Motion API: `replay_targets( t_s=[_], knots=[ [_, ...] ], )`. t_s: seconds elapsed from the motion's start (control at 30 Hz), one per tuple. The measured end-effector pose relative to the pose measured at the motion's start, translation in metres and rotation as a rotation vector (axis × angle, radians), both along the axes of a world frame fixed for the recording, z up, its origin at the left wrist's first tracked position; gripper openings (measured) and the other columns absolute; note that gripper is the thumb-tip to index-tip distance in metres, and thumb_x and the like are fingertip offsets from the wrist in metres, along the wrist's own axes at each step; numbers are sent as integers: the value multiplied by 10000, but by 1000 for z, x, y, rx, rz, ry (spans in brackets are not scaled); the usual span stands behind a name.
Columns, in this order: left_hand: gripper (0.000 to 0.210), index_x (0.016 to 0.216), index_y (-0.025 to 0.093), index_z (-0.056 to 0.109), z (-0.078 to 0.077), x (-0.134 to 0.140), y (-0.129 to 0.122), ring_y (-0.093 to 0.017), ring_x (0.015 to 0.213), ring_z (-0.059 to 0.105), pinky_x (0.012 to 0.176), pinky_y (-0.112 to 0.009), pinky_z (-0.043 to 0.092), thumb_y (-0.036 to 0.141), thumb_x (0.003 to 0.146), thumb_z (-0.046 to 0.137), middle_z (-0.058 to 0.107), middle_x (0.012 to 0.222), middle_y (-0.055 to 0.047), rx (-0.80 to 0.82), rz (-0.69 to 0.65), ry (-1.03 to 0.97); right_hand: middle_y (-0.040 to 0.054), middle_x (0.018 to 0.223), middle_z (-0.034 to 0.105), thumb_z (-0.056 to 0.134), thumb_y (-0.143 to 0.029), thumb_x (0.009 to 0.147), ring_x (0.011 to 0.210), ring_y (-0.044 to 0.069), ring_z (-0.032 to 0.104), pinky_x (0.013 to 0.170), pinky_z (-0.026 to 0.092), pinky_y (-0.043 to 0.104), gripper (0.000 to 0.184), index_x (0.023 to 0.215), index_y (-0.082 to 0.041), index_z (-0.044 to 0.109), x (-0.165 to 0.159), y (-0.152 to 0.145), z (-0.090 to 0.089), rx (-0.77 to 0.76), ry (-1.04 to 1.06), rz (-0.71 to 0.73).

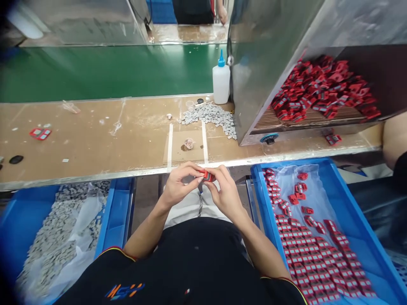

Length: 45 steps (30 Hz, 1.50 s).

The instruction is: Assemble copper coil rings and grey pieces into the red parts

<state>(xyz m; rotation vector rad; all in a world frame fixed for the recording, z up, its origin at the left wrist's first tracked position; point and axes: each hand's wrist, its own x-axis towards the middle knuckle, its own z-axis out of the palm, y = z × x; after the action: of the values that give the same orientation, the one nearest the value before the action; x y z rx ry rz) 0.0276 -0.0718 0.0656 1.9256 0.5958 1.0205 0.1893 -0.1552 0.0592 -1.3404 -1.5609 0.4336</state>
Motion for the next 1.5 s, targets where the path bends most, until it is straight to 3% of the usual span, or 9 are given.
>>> replay_targets(
  t_s=[0.3, 0.67, 0.77, 0.9, 1.0, 1.13, 1.23, 1.37, 1.5],
  knots=[
    [49, 871, 168, 726, 0, -6, 1, -177, 897, 711, 865, -310, 556, 151, 877, 681, 754, 936, -71, -103, -58, 57, 44, 960, 592, 637, -211, 949, 858, 203, 635, 806, 572, 372, 337, 1281, -264, 625, -4, -3, -8, -54, 16, -9],
    [42, 837, 165, 729, 0, -21, 11, -165, 858, 715, 827, -298, 555, 130, 852, 710, 758, 899, -58, -21, 8, 20, 37, 885, 555, 614, -193, 961, 792, 186, 589, 711, 533, 318, 237, 1192, -228, 652, -1, 21, 8, -45, -80, 176],
    [13, 883, 176, 727, -5, -20, 17, -169, 876, 706, 849, -313, 559, 182, 874, 719, 749, 916, -55, -74, -4, 37, 44, 910, 600, 653, -261, 945, 791, 188, 610, 717, 548, 328, 194, 1136, -244, 683, 4, 33, 0, -105, 27, 198],
    [407, 1225, 205, 646, -23, -5, 24, -187, 983, 697, 844, -305, 582, 333, 860, 772, 699, 1168, -109, -272, -37, -63, 62, 1042, 681, 672, -409, 931, 881, 206, 680, 796, 593, 367, 278, 1172, -271, 651, 5, 39, -24, -197, 410, 104],
    [391, 1194, 167, 667, -37, 7, 28, -169, 903, 690, 776, -276, 588, 381, 877, 751, 693, 1059, -100, -310, -26, -73, 71, 1090, 704, 681, -475, 915, 982, 225, 701, 879, 597, 402, 356, 1208, -282, 626, 4, 37, -39, -252, 578, 36],
    [310, 1117, 154, 704, -42, 16, 33, -214, 1026, 698, 878, -335, 597, 337, 872, 755, 714, 1114, -129, -235, -18, 0, 94, 1171, 663, 679, -418, 921, 1084, 242, 670, 885, 589, 405, 251, 1123, -268, 672, 12, 34, -39, -226, 481, -109],
    [295, 1145, 154, 696, -40, 17, 36, -223, 1085, 710, 942, -346, 597, 282, 882, 734, 726, 1199, -141, -260, -69, 14, 79, 1090, 668, 658, -337, 938, 1047, 230, 661, 862, 579, 389, 106, 993, -252, 690, 22, 39, -32, -240, 357, -40],
    [333, 1196, 139, 689, -39, 17, 39, -190, 992, 748, 896, -299, 624, 254, 885, 725, 749, 1174, -127, -313, -92, 23, 74, 1054, 652, 658, -326, 932, 1017, 226, 652, 815, 576, 375, 86, 946, -242, 664, 29, 46, -28, -257, 323, 20],
    [331, 1191, 134, 696, -38, 15, 40, -201, 1019, 752, 925, -324, 620, 251, 884, 732, 766, 1161, -129, -183, -63, 41, 59, 978, 628, 654, -308, 930, 961, 226, 636, 827, 551, 401, 72, 896, -245, 645, 24, 48, -30, -177, 308, -6]
  ],
)
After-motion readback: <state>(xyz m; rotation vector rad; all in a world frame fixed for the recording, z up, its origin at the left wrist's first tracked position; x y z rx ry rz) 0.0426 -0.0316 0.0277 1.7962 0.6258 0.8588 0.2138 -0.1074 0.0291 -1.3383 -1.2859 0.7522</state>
